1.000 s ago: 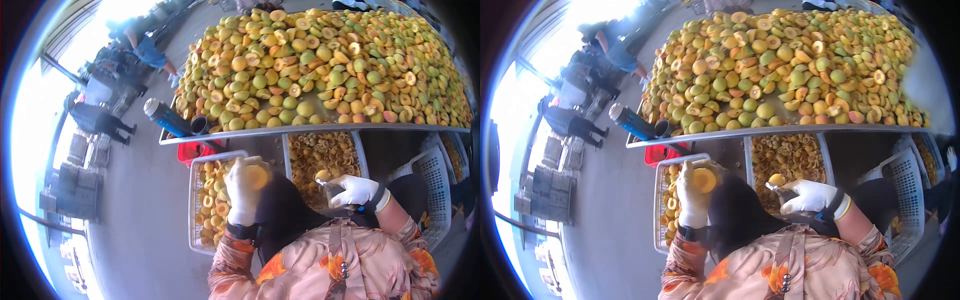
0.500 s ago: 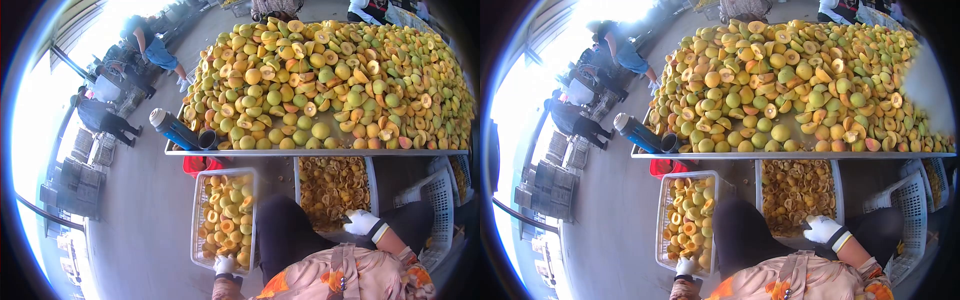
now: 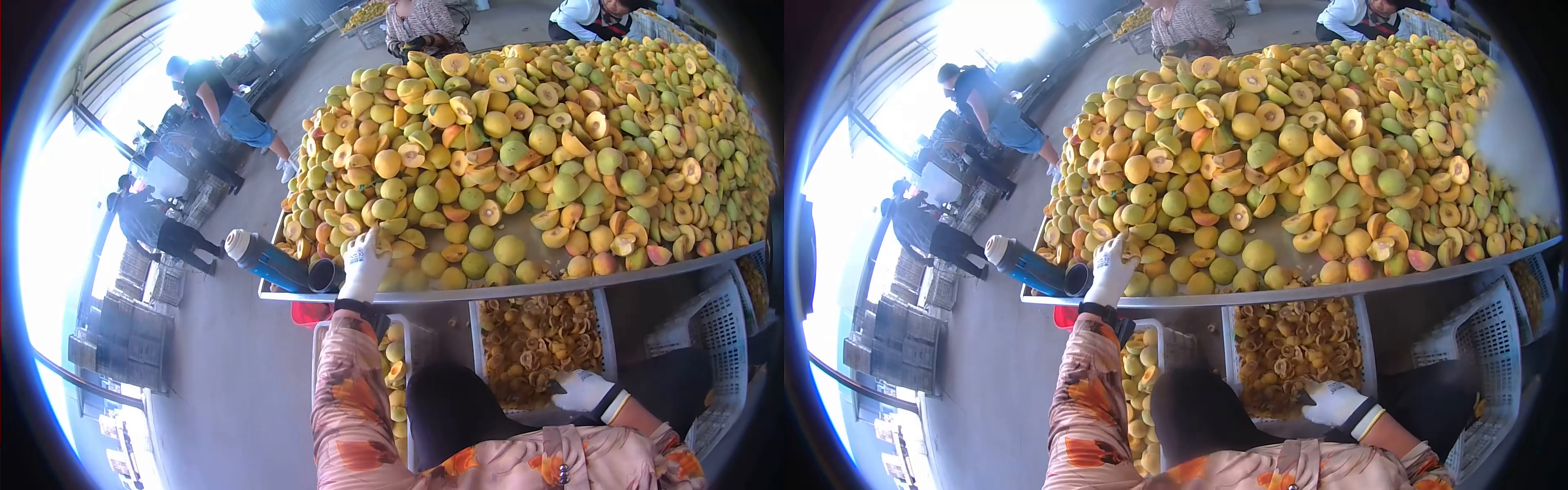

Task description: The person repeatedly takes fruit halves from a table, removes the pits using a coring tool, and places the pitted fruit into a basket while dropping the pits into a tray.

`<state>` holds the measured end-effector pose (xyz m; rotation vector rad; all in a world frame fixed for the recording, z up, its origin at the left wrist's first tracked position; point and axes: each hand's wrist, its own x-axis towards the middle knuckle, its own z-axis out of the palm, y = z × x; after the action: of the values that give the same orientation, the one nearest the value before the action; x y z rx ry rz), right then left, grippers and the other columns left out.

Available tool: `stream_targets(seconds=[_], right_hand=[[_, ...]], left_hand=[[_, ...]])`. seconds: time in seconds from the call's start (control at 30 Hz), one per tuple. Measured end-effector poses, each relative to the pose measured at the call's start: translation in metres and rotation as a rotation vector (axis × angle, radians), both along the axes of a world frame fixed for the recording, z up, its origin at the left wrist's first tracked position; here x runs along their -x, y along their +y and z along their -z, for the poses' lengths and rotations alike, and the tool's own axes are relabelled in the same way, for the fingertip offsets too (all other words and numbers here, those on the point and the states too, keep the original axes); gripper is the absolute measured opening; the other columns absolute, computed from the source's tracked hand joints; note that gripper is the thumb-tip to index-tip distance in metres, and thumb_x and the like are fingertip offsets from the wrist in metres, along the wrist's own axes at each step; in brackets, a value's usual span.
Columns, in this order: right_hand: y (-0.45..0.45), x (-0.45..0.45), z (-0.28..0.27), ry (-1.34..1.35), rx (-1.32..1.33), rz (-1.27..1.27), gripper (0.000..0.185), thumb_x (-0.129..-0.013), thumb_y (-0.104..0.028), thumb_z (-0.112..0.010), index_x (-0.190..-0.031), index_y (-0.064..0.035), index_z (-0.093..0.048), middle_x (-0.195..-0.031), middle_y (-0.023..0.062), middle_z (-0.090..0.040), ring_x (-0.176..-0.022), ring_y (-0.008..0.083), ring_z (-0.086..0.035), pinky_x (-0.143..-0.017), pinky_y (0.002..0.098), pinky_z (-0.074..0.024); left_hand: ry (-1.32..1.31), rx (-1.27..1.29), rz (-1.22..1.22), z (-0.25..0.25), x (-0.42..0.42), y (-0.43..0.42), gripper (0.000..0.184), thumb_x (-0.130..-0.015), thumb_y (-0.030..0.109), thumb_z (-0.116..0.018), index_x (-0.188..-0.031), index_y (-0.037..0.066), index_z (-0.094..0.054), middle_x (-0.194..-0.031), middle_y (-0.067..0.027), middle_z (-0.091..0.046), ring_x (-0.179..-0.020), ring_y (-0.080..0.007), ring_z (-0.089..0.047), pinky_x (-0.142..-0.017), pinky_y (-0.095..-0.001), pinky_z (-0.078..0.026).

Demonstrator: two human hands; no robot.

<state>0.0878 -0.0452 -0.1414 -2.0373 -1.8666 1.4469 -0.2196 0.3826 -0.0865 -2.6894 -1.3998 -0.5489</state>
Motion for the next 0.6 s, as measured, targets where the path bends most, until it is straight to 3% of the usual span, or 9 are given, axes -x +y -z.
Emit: stream_targets(seconds=[0.13,0.17,0.2,0.27,0.3,0.33,0.47,0.53,0.6], right_hand=[[-0.002,0.000,-0.008,-0.015,-0.076,0.059,0.053,-0.086,-0.037,-0.058,-0.124,-0.0010,-0.059,-0.094,0.0269,-0.070,-0.092,0.0438,-0.069,-0.084,0.0517,-0.0531],[-0.001,-0.001,-0.012,-0.023,-0.074,0.067,0.052,-0.087,-0.038,-0.058,-0.123,-0.0009,-0.060,-0.095,0.0269,-0.070,-0.093,0.0438,-0.068,-0.085,0.0515,-0.0530],[-0.003,-0.001,-0.016,0.010,-0.194,0.129,0.048,-0.088,-0.038,-0.060,-0.118,-0.0004,-0.063,-0.099,0.0276,-0.070,-0.096,0.0436,-0.068,-0.086,0.0507,-0.0529],[0.002,0.005,-0.046,0.135,-0.337,0.291,0.044,-0.088,-0.032,-0.064,-0.116,0.0014,-0.063,-0.098,0.0270,-0.070,-0.095,0.0440,-0.068,-0.085,0.0494,-0.0527],[0.005,0.009,-0.056,0.244,-0.423,0.342,0.040,-0.088,-0.028,-0.067,-0.114,0.0021,-0.062,-0.095,0.0262,-0.069,-0.093,0.0442,-0.068,-0.083,0.0484,-0.0528],[0.008,0.014,-0.064,0.353,-0.510,0.395,0.037,-0.087,-0.024,-0.069,-0.112,0.0028,-0.062,-0.092,0.0253,-0.069,-0.091,0.0443,-0.068,-0.081,0.0474,-0.0529],[0.010,0.041,-0.084,0.420,-0.761,0.381,0.035,-0.087,-0.018,-0.073,-0.112,0.0020,-0.057,-0.086,0.0248,-0.068,-0.081,0.0425,-0.070,-0.068,0.0476,-0.0528],[0.005,0.051,-0.117,0.346,-0.723,0.367,0.036,-0.086,-0.012,-0.074,-0.116,-0.0009,-0.056,-0.084,0.0208,-0.067,-0.078,0.0384,-0.070,-0.069,0.0437,-0.0523],[-0.005,0.061,-0.120,0.314,-0.930,0.378,0.034,-0.086,-0.011,-0.074,-0.111,0.0012,-0.055,-0.078,0.0226,-0.066,-0.074,0.0416,-0.069,-0.064,0.0450,-0.0521]], left_hand=[[0.035,0.036,-0.175,-0.005,-0.015,-0.006,0.045,-0.078,0.029,-0.077,-0.115,0.006,-0.068,-0.106,-0.0145,-0.068,-0.106,-0.0372,-0.061,-0.097,-0.0471,-0.048],[-0.223,0.039,-0.152,-0.009,-0.019,-0.019,0.034,-0.077,0.028,-0.078,-0.099,0.004,-0.069,-0.102,-0.0163,-0.069,-0.098,-0.0392,-0.064,-0.092,-0.0470,-0.051],[-0.417,0.125,-0.174,-0.015,-0.024,-0.034,0.035,-0.081,0.025,-0.078,-0.102,0.001,-0.065,-0.098,-0.0154,-0.068,-0.088,-0.0333,-0.066,-0.081,-0.0413,-0.055],[-0.936,0.622,-0.119,-0.030,-0.037,-0.073,0.036,-0.085,0.021,-0.076,-0.109,-0.001,-0.060,-0.096,-0.0122,-0.067,-0.083,-0.0242,-0.067,-0.074,-0.0349,-0.055],[-1.129,0.785,-0.033,-0.039,-0.047,-0.099,0.038,-0.087,0.018,-0.074,-0.113,-0.002,-0.055,-0.100,-0.0099,-0.064,-0.086,-0.0180,-0.065,-0.073,-0.0300,-0.055],[-1.238,0.937,0.015,-0.052,-0.056,-0.128,0.039,-0.089,0.016,-0.071,-0.120,-0.002,-0.055,-0.105,-0.0113,-0.063,-0.089,-0.0198,-0.065,-0.077,-0.0323,-0.057],[-1.388,1.201,0.199,-0.076,-0.096,-0.236,0.050,-0.092,0.022,-0.064,-0.134,-0.004,-0.055,-0.105,-0.0106,-0.064,-0.087,-0.0188,-0.065,-0.076,-0.0331,-0.057],[-1.350,1.249,0.348,-0.075,-0.105,-0.272,0.050,-0.098,0.031,-0.058,-0.131,-0.007,-0.057,-0.103,-0.0114,-0.065,-0.088,-0.0196,-0.065,-0.079,-0.0321,-0.055],[-1.449,1.266,0.341,-0.065,-0.117,-0.302,0.047,-0.101,0.033,-0.057,-0.127,-0.006,-0.059,-0.105,-0.0121,-0.067,-0.088,-0.0210,-0.065,-0.080,-0.0333,-0.055]])
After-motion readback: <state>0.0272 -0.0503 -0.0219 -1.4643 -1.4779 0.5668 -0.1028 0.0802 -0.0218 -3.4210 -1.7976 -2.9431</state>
